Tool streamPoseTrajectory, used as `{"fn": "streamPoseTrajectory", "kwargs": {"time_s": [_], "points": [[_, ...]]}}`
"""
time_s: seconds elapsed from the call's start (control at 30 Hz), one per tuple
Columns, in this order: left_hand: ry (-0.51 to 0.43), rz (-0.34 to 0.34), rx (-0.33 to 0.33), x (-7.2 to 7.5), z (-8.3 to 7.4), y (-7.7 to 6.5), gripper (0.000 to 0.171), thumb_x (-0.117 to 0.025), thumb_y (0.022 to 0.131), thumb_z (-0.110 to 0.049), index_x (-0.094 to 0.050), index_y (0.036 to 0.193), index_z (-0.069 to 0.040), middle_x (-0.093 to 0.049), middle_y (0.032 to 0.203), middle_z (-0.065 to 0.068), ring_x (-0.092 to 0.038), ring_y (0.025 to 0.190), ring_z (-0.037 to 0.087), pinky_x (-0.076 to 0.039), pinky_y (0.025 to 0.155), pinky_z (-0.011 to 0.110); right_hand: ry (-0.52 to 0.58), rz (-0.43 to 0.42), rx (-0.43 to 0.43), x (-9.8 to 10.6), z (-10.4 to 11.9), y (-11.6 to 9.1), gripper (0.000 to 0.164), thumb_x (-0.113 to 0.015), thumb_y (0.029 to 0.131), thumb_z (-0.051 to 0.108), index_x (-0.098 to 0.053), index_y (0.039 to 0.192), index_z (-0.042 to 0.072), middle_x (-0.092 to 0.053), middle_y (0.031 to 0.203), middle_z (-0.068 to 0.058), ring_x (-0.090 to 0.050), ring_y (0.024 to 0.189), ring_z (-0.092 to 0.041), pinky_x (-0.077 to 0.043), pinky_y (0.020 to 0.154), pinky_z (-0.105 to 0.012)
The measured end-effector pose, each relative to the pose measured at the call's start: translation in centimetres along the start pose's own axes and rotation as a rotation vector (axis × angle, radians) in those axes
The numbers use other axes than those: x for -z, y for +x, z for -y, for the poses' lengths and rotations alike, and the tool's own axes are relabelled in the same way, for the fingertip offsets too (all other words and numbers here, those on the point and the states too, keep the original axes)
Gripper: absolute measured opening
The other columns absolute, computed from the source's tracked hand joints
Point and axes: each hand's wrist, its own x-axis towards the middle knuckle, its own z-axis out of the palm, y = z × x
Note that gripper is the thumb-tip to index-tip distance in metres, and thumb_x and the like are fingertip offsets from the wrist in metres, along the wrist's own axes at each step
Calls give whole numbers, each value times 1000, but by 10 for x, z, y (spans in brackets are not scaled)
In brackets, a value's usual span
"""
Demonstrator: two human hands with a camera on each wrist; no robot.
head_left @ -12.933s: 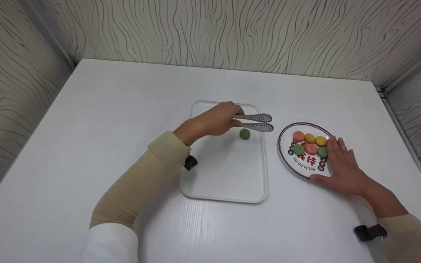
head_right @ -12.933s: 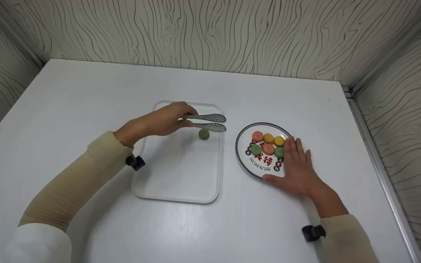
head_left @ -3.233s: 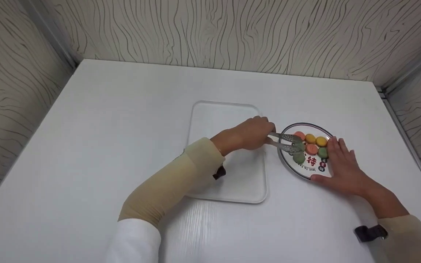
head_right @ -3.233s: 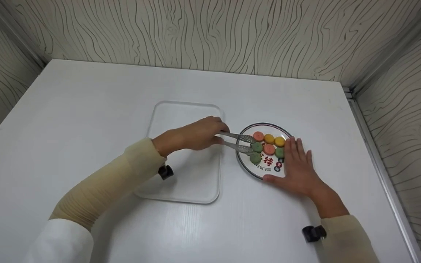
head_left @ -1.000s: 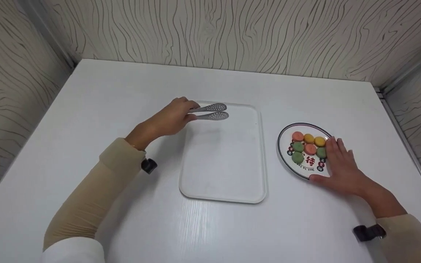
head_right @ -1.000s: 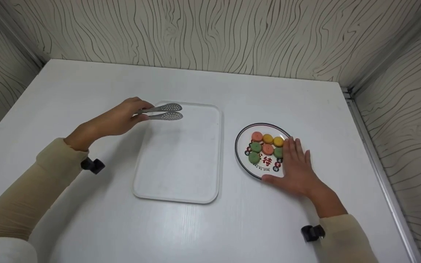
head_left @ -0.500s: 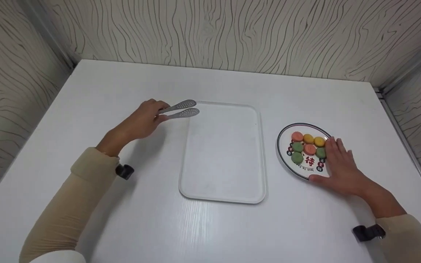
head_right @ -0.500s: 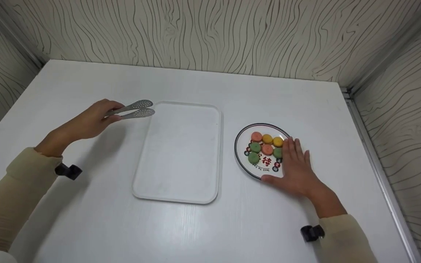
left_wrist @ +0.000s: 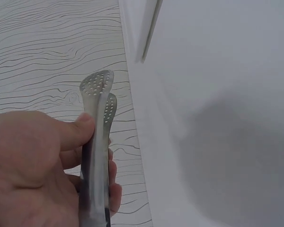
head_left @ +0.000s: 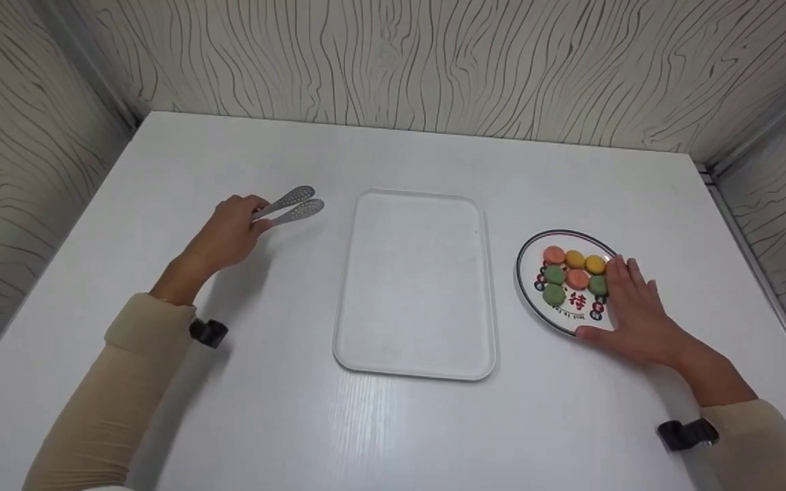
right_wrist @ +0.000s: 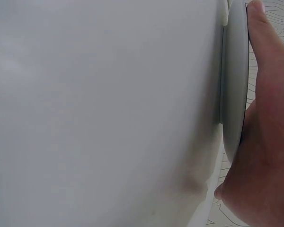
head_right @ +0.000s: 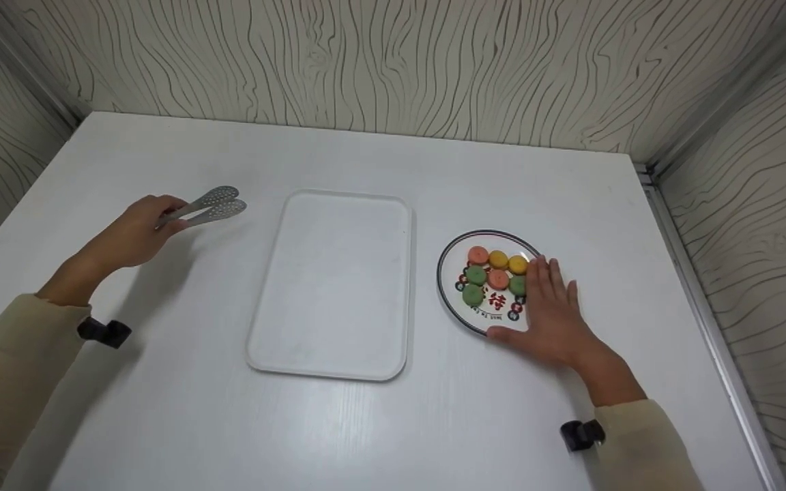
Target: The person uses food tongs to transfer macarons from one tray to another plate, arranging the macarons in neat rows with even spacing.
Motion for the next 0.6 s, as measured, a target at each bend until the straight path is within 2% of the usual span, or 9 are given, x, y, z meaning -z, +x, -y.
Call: {"fn": "streamPoseTrajectory", "kwargs": {"time_s": [0.3,0.6], "points": [[10,-18,142,-4,10,-3,38,-49,107,-12,-50,135,15,-56,117,32,-50,97,37,-45,85,51,4,3,1,0,0,0,129,-73,87,57,12,156,-10,12,163,-34,20,149,-48,8,113,-72],[21,-10,169,-9,9,-6,38,-49,107,-12,-51,133,15,-57,116,33,-52,95,37,-46,83,50,7,4,-3,0,-1,1,129,-73,86,57,13,155,-10,12,163,-34,20,149,-48,9,114,-71]]}}
